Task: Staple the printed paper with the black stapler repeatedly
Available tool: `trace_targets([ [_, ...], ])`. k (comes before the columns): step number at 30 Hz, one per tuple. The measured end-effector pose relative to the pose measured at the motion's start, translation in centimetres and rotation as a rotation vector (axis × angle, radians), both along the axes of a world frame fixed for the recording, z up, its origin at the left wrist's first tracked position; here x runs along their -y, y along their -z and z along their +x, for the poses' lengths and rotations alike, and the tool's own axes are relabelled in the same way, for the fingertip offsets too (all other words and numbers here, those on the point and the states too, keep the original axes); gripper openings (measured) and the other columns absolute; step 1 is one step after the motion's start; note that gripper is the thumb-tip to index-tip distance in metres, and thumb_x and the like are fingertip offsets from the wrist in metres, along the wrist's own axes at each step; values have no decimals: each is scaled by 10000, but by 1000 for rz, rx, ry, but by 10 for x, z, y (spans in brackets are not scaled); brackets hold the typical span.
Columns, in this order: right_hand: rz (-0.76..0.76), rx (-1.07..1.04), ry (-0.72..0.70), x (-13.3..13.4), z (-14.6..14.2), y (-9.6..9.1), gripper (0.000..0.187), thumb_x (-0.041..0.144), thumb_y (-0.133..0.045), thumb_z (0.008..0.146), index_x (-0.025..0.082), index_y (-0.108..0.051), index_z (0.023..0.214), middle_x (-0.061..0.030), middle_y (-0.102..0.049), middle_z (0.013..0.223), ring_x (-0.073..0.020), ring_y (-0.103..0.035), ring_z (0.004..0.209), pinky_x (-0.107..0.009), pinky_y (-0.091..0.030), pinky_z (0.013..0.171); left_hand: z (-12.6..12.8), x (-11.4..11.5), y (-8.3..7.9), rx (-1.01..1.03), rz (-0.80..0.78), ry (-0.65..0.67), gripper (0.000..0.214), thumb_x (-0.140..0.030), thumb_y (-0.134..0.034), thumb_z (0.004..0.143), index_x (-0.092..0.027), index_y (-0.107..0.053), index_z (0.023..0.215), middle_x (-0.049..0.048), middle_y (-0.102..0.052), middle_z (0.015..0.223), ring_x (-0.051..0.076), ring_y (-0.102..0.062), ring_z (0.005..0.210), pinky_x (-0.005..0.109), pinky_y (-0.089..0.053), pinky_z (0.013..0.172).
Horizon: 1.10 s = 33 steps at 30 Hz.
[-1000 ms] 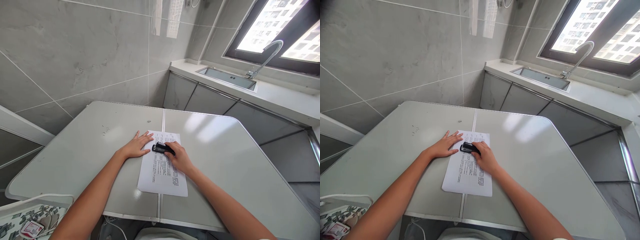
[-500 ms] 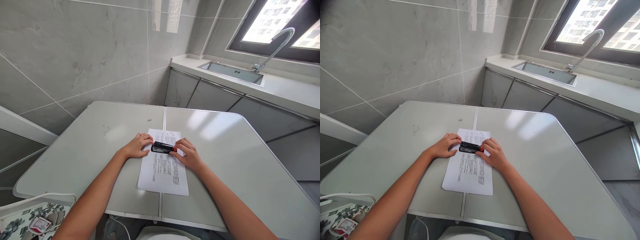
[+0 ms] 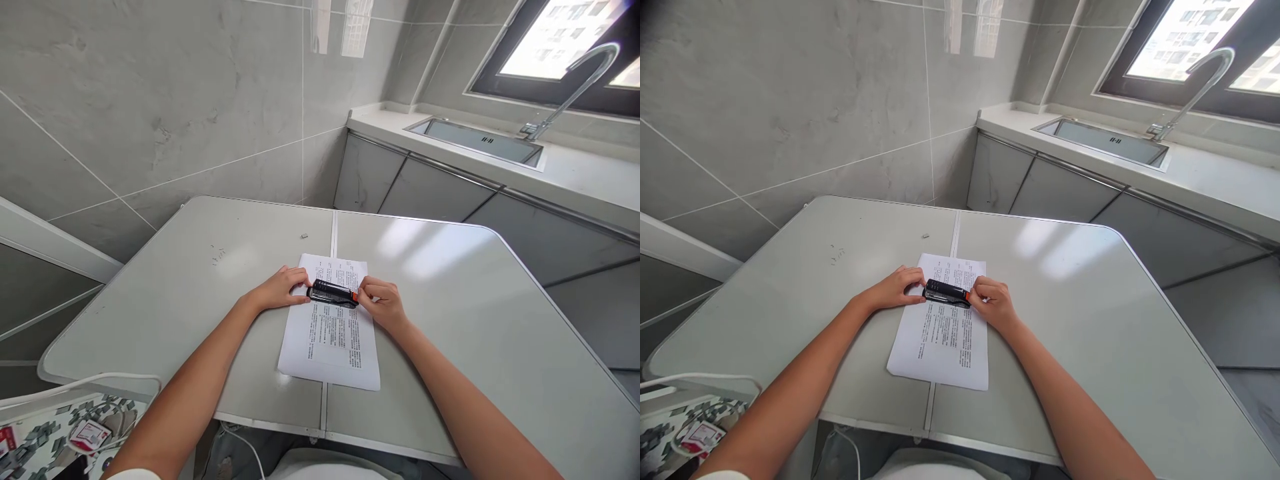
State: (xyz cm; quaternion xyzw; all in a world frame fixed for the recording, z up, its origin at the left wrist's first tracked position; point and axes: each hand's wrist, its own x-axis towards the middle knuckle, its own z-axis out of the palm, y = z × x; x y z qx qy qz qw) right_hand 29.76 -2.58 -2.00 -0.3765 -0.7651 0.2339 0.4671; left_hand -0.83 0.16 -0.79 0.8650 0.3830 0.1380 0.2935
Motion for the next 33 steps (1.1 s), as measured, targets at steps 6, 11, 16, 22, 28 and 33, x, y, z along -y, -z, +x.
trace_targets([
  [6,-1,-7,-7,-2,-1,1,440,146,-525,925,206,-361,520,9,-454,574,-118,-384,528,-297,-287,523,-1,-3,4,41,-29,-20,276,-453,-711,898,-201,-615,959,23,-679,1008,203,-603,950,333,-331,921],
  [11,-9,-12,79,5,-15,-6,154,266,-622,954,225,-668,813,-55,-679,851,-215,-617,840,-363,-503,763,-2,-4,5,62,-17,-14,271,-454,-712,898,-202,-642,967,36,-698,1012,216,-617,981,333,-346,937],
  [16,-169,100,-41,13,-34,0,376,281,-756,873,266,-660,1236,-57,-727,1121,-241,-673,1024,-386,-568,856,-1,-3,3,87,-32,-14,257,-437,-724,889,-207,-650,976,25,-691,980,213,-616,964,346,-353,977],
  [22,7,60,2,18,-31,0,306,189,-698,938,298,-690,1224,-26,-769,1099,-208,-727,965,-364,-600,826,-3,0,-3,259,-164,-184,517,-500,-834,779,-238,-629,1175,34,-631,1013,202,-565,895,321,-419,842],
  [28,609,250,95,24,-26,-9,507,11,-650,916,272,-642,1349,-67,-755,1231,-228,-719,1120,-413,-563,954,5,3,-8,852,-661,-279,633,-746,-456,956,-169,-606,1167,122,-659,1095,204,-616,930,328,-474,830],
  [33,765,452,34,29,-25,-11,392,68,-692,939,261,-682,1280,-57,-716,1316,-219,-698,1185,-403,-529,1004,11,4,-5,1011,-1147,-245,682,-693,-399,1007,-97,-652,1221,217,-653,1297,274,-650,1183,385,-495,1026],
])
